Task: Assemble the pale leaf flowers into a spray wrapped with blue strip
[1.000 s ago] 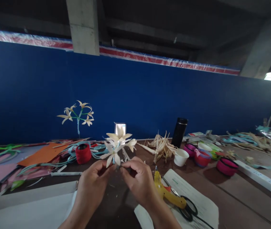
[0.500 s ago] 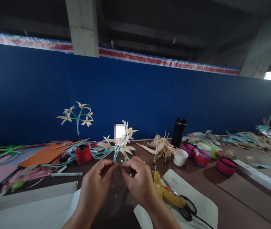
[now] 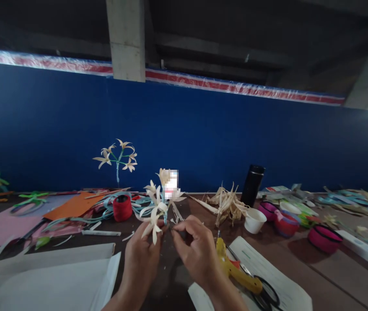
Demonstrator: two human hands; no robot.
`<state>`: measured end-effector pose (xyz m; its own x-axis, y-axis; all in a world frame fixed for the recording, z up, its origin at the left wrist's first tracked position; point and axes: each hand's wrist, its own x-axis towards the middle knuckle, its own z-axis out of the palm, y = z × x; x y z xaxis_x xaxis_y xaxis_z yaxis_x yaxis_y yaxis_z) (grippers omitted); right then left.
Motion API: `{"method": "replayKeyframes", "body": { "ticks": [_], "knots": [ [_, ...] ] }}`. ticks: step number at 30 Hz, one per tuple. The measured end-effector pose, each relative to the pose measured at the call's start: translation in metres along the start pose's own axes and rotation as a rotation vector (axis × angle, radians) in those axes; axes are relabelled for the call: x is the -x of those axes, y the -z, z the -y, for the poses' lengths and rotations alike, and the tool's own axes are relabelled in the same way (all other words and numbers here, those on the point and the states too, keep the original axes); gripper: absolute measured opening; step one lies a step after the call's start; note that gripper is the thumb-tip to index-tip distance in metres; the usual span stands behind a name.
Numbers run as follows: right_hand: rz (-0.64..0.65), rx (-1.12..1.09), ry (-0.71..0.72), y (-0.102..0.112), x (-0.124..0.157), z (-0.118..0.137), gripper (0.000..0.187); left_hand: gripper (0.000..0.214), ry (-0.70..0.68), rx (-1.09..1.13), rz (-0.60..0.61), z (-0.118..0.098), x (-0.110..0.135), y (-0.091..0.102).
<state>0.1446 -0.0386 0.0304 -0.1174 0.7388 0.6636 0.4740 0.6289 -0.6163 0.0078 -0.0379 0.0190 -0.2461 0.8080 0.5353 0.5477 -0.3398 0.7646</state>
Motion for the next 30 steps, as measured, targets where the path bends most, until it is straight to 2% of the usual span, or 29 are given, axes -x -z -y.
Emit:
{"method": "replayKeyframes", "body": {
  "ticks": [4, 9, 12, 18, 23, 30],
  "knots": [
    [0.003, 0.014, -0.046, -0.003, 0.001, -0.004, 0.01, 0.016, 0.065, 0.02, 0.023, -0.003, -0.004, 0.003],
    [-0.015, 0.013, -0.053, -0.003, 0.0, -0.006, 0.009, 0.012, -0.007, 0.013, 0.104, -0.007, -0.01, 0.01],
    [-0.011, 0.016, -0.078, -0.002, -0.001, -0.004, 0.008, 0.014, -0.003, 0.012, 0.132, -0.009, -0.012, 0.014],
    [0.013, -0.103, -0.163, -0.001, -0.002, -0.001, 0.007, 0.02, 0.039, 0.033, 0.232, -0.009, -0.017, 0.019],
    [0.066, -0.187, -0.265, -0.003, -0.002, -0.001, 0.014, 0.026, 0.094, 0.069, 0.311, -0.007, -0.021, 0.018],
    [0.081, -0.219, -0.269, -0.004, -0.004, -0.002, 0.011, 0.025, 0.099, -0.026, 0.348, -0.013, -0.028, 0.023]
  ]
}}
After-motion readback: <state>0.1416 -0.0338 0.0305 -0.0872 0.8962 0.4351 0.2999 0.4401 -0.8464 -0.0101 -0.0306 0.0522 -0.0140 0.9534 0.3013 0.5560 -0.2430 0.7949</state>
